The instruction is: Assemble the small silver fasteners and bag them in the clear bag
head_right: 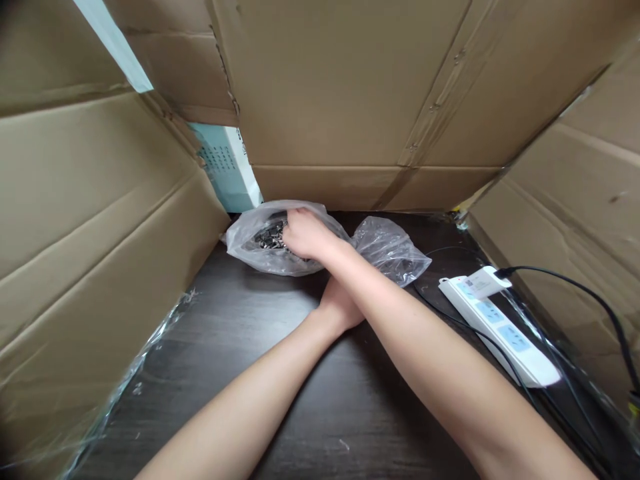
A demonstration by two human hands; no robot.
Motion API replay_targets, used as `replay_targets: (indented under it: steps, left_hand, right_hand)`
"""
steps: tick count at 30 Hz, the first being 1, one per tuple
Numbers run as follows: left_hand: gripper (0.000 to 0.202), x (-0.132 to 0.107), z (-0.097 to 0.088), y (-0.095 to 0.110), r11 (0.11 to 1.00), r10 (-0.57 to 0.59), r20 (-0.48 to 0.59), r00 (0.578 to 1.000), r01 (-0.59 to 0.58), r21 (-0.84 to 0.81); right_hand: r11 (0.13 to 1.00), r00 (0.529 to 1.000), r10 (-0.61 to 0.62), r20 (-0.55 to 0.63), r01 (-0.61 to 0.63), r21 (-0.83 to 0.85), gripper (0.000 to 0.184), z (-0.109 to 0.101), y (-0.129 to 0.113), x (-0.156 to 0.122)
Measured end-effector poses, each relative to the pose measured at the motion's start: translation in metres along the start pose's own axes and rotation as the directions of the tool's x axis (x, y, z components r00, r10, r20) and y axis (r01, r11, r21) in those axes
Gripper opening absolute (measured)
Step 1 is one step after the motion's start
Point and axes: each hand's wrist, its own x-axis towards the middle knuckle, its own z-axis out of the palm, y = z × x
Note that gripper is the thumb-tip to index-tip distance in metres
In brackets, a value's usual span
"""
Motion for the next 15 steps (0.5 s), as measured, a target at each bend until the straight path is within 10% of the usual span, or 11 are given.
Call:
replay_targets:
  steps: [7,15]
  left_hand:
    - [0.027,0.003,-0.002,0.003,1.0,0.006,0.113,0.994,-0.007,0.011]
    - [0.046,-0.001,0.003,-0.004,0.994,0.087,0.056,0.995,-0.09,0.063]
  right_hand:
    - [0.996,0.997,-0.039,-0.064,0.044,0.079,0.07,0.002,0.027,0.012]
    - [0.992,0.99,-0.102,-0.099,0.108,0.063,0.048,0.001,0.042,0.001]
